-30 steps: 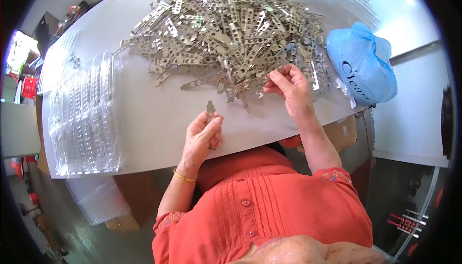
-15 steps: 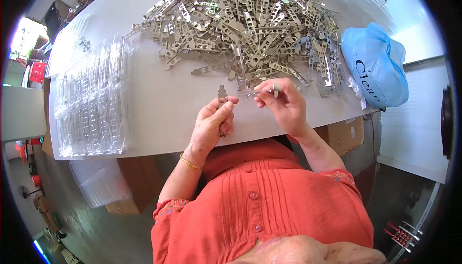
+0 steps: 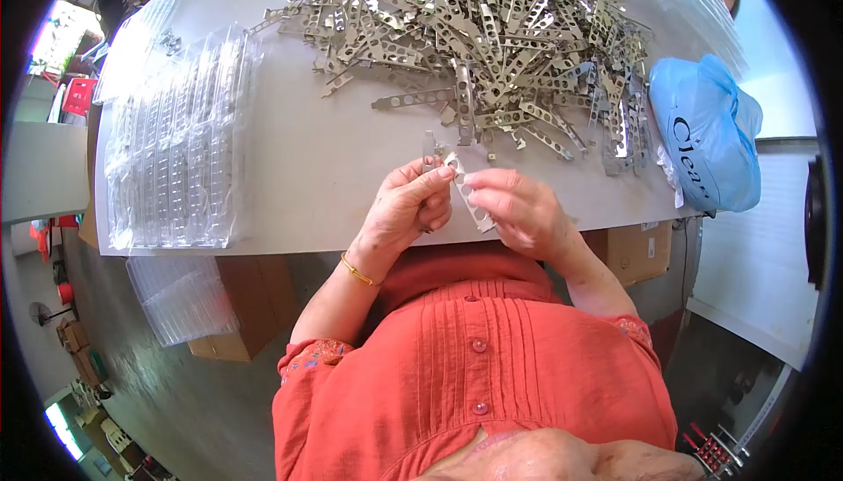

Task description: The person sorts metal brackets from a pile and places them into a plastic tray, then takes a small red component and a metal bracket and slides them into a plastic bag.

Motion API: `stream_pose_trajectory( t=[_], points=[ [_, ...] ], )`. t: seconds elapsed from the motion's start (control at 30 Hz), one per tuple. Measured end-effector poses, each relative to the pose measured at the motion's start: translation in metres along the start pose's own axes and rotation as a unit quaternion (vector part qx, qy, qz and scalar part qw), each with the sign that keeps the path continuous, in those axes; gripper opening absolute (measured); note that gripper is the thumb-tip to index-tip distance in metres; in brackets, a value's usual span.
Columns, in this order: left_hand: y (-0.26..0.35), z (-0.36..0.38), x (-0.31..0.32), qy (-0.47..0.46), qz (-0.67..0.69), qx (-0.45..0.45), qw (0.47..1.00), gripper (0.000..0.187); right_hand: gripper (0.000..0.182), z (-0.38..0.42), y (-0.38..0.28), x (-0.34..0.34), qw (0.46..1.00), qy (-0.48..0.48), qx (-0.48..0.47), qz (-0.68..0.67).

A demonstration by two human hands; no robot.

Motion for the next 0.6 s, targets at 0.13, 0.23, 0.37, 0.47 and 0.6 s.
stream_pose_trajectory(
  t=[0.13, 0.23, 0.37, 0.47, 0.6],
  points=[
    [0.003, -0.002, -0.005, 0.009, 0.003, 0.007, 1.0, 0.007, 0.018, 0.007, 0.004, 0.008, 0.982, 0.105, 0.148, -0.047],
    [0.002, -0.003, -0.005, 0.014, -0.004, 0.01, 1.0, 0.008, 0.012, 0.009, 0.005, 0.008, 0.859, 0.103, 0.389, -0.317],
    [0.001, -0.004, -0.005, 0.011, -0.032, 0.006, 0.999, 0.008, 0.016, -0.002, 0.0, 0.008, 0.761, 0.029, 0.485, -0.43],
    [0.001, -0.004, -0.003, 0.011, -0.054, 0.024, 0.998, 0.01, 0.017, -0.005, 0.003, 0.012, 0.751, 0.026, 0.5, -0.431],
    [0.013, -0.001, 0.0, 0.036, -0.002, 0.037, 0.999, 0.013, 0.014, -0.004, 0.008, 0.019, 0.78, 0.095, 0.463, -0.41]
  ],
)
Point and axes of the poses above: each hand's wrist, its own z-axis away from the middle knuckle, its own x-axis out of the palm, y = z × x, the point moved 1 cm from there along -z, towards the middle knuckle, and after that the axes turned 11 degrees about -z, right-handed, at the moved point
